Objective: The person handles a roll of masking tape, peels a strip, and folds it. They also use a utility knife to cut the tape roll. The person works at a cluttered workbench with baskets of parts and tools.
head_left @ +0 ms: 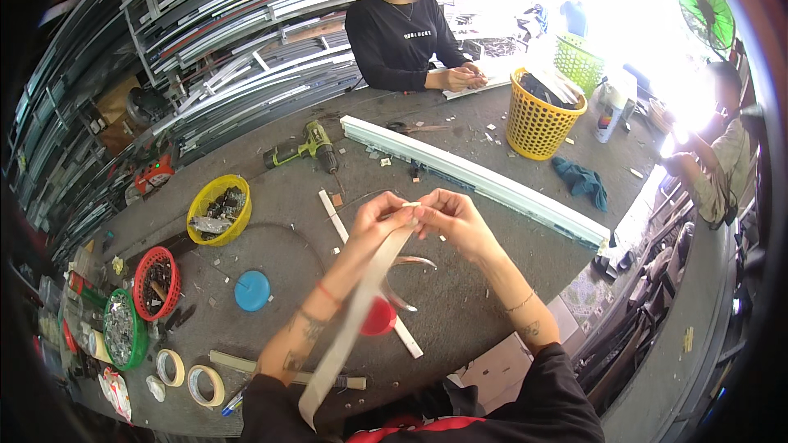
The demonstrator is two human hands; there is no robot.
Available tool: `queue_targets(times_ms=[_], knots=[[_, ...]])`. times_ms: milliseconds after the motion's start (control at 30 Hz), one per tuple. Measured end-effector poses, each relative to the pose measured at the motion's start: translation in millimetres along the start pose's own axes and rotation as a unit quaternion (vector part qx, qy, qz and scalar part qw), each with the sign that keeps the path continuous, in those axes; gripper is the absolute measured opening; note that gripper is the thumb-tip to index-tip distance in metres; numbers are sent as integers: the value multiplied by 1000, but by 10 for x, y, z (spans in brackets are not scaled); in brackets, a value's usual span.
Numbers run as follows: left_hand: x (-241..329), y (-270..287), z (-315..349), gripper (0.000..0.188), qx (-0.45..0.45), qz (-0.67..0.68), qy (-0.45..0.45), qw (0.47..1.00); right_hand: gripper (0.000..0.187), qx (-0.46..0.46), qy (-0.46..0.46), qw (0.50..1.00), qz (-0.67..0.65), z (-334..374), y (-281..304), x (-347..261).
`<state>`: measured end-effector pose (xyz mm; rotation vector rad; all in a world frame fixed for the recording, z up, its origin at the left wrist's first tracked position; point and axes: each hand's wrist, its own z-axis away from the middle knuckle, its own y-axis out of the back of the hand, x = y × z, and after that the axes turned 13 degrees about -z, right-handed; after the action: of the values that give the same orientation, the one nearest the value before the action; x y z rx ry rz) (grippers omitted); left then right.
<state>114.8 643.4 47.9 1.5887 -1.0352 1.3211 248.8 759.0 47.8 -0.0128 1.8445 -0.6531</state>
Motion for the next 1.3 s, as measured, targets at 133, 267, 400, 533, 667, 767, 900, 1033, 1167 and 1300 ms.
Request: queue_targets(times_ms=[133,267,400,533,667,767,900,1033,1167,1300], knots=[[-403,130,-564,25,-81,69,88,990,12,45,-48,996,-56,-359,516,175],[-870,292,-942,42,-86,142,113,980,9,100,-39,991,-85,-750,854,502],[-1235,426,-1188,35,8,146,120,982,9,124,-24,991,31,-1080,1023,958],[-1373,527,-1259,41,-39,117,132,984,7,89,34,992,77,-1259,1103,1261],[-1394,539,-1260,29,-8,-17,112,993,8,140,64,987,51,-1272,1158,1331],[-1406,550,-1259,20,-61,-57,80,993,9,115,113,983,90,-1224,1153,1317],[-1436,567,-1264,21,-34,74,125,989,7,136,115,978,105,-1187,1049,1270],[-1474,596,-1277,21,-32,141,122,982,6,148,135,952,231,-1146,929,1193],[-1496,620,-1278,21,-36,119,120,985,4,87,214,919,318,-1122,870,1112],[-1511,623,-1269,22,-24,126,117,985,10,59,237,890,387,-1113,894,1055]])
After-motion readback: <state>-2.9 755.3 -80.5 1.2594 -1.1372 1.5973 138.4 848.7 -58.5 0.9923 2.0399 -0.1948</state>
